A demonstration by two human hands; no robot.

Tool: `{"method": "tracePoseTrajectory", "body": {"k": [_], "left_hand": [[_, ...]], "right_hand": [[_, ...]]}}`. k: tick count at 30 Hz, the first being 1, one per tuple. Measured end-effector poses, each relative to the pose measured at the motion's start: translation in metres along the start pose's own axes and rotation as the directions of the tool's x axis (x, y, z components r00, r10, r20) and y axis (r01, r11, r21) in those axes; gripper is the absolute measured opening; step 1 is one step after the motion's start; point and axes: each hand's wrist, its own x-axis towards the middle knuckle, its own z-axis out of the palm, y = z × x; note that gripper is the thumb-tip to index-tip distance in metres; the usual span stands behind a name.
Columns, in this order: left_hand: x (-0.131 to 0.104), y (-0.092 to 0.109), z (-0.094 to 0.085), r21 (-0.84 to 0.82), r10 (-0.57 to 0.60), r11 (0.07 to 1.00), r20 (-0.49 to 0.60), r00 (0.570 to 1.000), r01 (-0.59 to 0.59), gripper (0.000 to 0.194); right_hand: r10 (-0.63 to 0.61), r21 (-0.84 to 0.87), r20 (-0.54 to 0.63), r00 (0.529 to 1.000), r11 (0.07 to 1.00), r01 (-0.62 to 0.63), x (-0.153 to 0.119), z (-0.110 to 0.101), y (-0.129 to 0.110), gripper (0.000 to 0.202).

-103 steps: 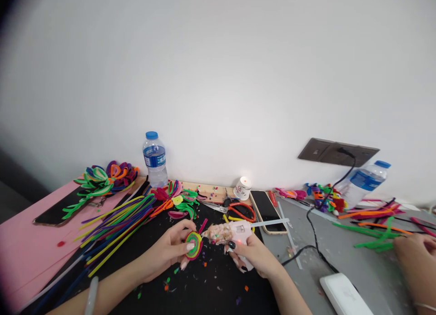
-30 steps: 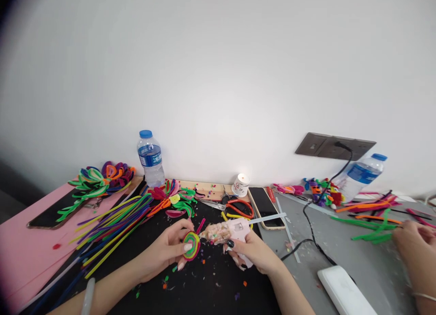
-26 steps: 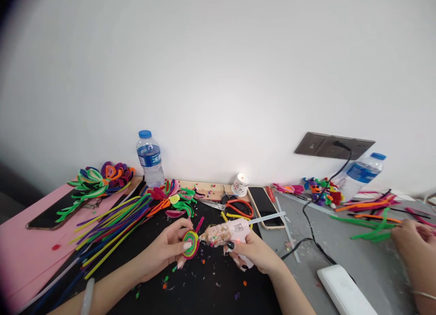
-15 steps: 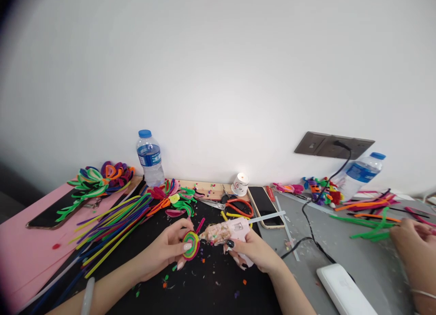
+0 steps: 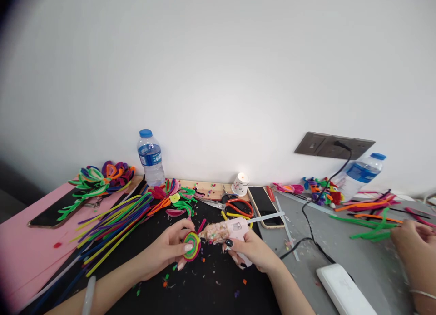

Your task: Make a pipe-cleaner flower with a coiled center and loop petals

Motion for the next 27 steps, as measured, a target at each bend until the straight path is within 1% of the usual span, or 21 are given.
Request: {"method": "tracePoseTrajectory", "body": {"k": [10, 18, 24, 27], "left_hand": [[-0.0007, 0.0027, -0.0001, -0.026, 0.016, 1.000, -0.011, 1.000, -0.016, 0.025], [-0.0008, -0.0001, -0.0006, -0.009, -0.003, 1.000, 0.008, 1.000, 0.003, 0.029], [-0.0015, -0.0005, 0.0000, -0.016, -0.002, 1.000, 0.008, 1.000, 0.002, 0.028], [-0.0011, -0.0009, -0.0007, -0.017, -0.002, 1.000, 0.008, 1.000, 0.003, 0.027]], "right_hand": [[0.011, -0.006, 0.031, 0.999, 1.000, -0.011, -0.0018, -0.0042, 0.0005, 0.033], [0.006, -0.011, -0.009, 1.000, 1.000, -0.006, -0.0005, -0.0022, 0.0009, 0.033], [-0.022, 0.005, -0.013, 1.000, 1.000, 0.022, -0.0016, -0.0019, 0.0004, 0.037], [-0.018, 0.014, -0.017, 1.000, 1.000, 0.018, -0.0021, -0.0010, -0.0010, 0.035]]}}
